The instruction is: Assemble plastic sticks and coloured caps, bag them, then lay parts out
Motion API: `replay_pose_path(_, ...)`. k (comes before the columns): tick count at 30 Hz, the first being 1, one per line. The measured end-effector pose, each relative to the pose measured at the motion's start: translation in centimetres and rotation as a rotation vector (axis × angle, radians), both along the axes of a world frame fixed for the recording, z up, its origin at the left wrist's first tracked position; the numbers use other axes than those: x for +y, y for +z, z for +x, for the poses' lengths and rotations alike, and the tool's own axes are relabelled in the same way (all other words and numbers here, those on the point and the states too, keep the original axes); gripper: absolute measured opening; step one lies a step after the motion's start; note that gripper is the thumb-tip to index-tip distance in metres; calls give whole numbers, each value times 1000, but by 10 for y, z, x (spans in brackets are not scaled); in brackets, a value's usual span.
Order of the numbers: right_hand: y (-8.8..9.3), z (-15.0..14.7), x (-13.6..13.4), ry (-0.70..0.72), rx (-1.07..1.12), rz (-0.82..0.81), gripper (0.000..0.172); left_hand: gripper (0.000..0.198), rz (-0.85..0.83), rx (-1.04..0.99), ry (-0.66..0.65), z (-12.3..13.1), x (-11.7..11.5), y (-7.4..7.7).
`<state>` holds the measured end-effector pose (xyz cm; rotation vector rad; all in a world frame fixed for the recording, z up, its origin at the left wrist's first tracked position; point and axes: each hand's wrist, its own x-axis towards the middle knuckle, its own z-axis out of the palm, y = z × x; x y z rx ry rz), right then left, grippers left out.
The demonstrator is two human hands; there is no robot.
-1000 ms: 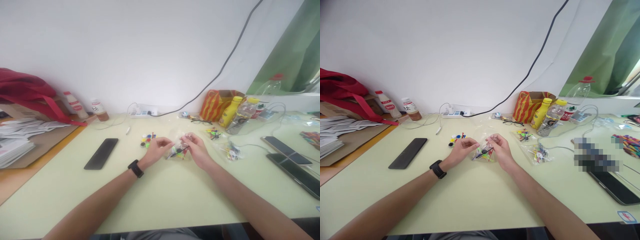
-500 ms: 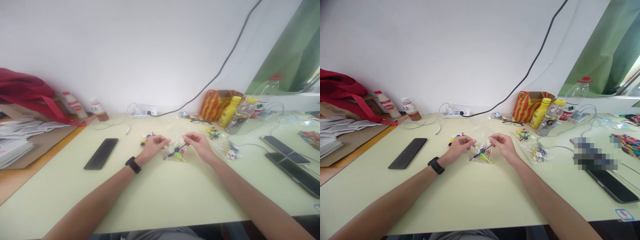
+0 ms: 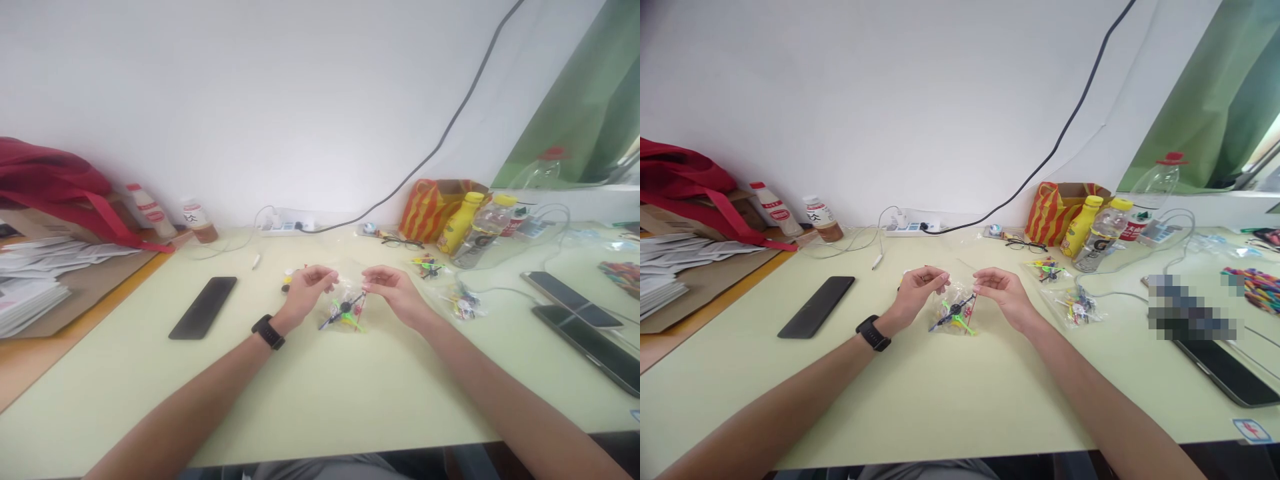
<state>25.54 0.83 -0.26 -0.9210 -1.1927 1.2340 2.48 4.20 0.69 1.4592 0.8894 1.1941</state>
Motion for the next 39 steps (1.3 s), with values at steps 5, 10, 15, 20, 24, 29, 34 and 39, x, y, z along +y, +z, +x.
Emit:
replay_pose_path(5,5,2,-1,-13,-8,26,33,28,24,-28,9,0,-2,4)
replay_pose_path(10,11,1,-4,8,-38,41,33,29,41,4,-62,-1,-5,5)
replay_pose_path(15,15,-4,-8,-11,-89,36,24,31,42,39,-133,-5,-3,8)
replay_pose_path(20,18,-5,-10,44,-49,47,25,28,52,102,-191,-16,-1,25)
replay_pose_path(24,21,-6,-14,76,29,8,21,27,55,118,-218,-28,-6,32)
replay_pose_path(29,24,-9,-16,102,73,4,8,19,45,66,-221,-38,-13,27)
replay_pose_path(34,26,-12,-20,128,5,127,20,28,48,-18,-173,-33,-17,24)
replay_pose_path(39,26,-15,-24,56,-125,171,24,22,100,30,-61,-26,-22,22)
